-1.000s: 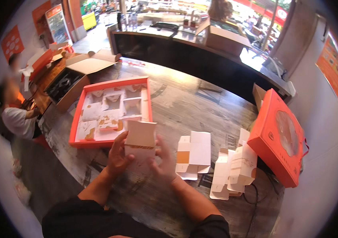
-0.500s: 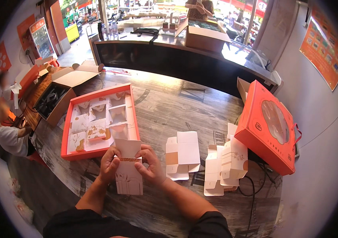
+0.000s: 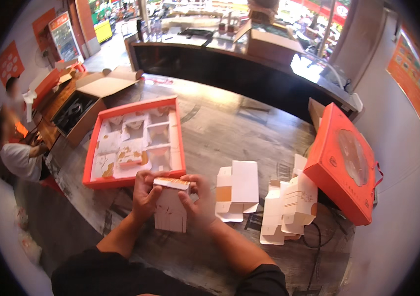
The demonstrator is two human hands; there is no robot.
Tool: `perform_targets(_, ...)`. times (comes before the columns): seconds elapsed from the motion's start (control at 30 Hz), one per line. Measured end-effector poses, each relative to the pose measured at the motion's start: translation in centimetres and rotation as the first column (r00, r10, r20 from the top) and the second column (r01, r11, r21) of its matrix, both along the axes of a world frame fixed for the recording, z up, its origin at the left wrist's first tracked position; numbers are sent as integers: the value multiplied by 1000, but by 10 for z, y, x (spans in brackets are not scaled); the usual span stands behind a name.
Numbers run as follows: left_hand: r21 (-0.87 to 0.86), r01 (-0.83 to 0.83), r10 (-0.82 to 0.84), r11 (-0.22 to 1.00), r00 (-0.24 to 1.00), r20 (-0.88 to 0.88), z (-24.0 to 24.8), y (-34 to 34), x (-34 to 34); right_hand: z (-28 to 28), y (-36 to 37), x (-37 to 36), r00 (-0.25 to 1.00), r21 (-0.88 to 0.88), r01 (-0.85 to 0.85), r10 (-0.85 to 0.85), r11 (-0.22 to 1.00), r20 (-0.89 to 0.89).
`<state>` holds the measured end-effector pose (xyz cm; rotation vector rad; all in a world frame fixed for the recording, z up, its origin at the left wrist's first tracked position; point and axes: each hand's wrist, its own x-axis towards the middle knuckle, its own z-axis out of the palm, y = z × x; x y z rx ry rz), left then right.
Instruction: The person folds flat white cardboard pieces into small boxes and places them into a larger red tray with compartments. The person repeats this process multiple times, filling the tray with the assembled boxes.
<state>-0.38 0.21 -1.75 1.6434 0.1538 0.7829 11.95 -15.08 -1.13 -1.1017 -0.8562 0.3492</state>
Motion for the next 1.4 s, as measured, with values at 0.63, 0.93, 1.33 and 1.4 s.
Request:
perform_targets(0.63, -145, 68, -72, 987, 997, -19, 10, -13, 1, 0, -1, 6, 964, -50, 46, -31, 998, 265)
perform_targets(0.93, -73, 93, -95, 993, 995, -27, 17, -12, 0, -7, -2, 2, 997, -65, -71, 73, 995, 32)
perform_targets(1.33, -25, 23, -24, 999, 999, -31, 15, -11, 1, -8, 0, 1, 995, -9, -78, 77, 997, -56)
perform_targets(1.4, -27, 27, -28, 999, 999, -31, 15, -11, 1, -9, 0, 3, 997, -18, -76, 75, 997, -36)
